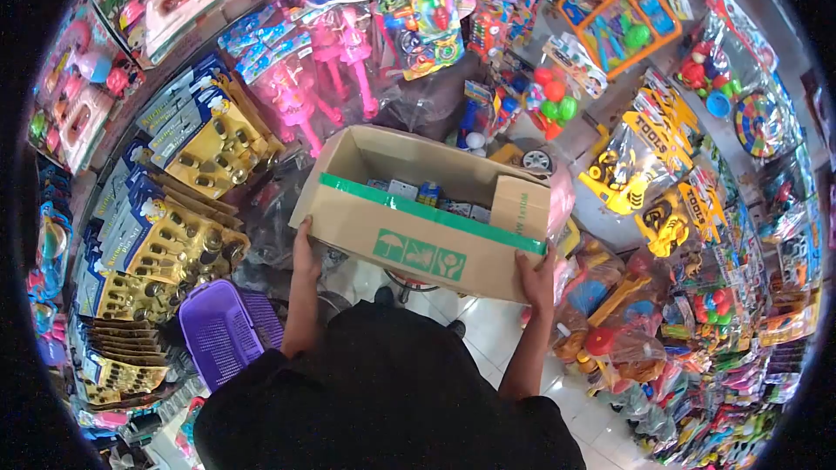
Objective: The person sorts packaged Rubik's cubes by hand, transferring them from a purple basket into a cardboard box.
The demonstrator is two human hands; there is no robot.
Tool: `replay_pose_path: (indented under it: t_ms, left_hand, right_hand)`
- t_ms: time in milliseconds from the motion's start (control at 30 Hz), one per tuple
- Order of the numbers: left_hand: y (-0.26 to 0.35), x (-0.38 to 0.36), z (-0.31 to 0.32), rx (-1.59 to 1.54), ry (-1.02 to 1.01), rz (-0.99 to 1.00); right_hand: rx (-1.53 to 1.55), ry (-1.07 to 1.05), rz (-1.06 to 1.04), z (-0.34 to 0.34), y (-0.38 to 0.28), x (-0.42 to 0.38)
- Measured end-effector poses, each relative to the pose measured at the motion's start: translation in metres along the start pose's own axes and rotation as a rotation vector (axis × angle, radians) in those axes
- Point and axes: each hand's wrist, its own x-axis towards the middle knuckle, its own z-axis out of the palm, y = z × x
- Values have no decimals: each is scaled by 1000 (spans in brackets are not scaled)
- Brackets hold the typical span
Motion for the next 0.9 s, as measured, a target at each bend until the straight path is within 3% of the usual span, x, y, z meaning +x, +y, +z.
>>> replay_pose_path:
  t_ms: [167,267,367,600,900]
  left_hand:
    - [3,12,-11,155,-7,20]
    - [1,18,-15,173,-54,42]
    - [-8,23,-19,147,-103,55]
    - [-4,24,-12,276,-191,77]
    - [7,14,-4,415,-238,171]
  right_hand:
    - [104,-5,-157,14,35,28]
    - [145,-46,-89,12,-7,8]
    - [132,-14,-66,12,21,19]
    - [45,43,-100,12,10,15]
    - [171,5,-67,9,30,23]
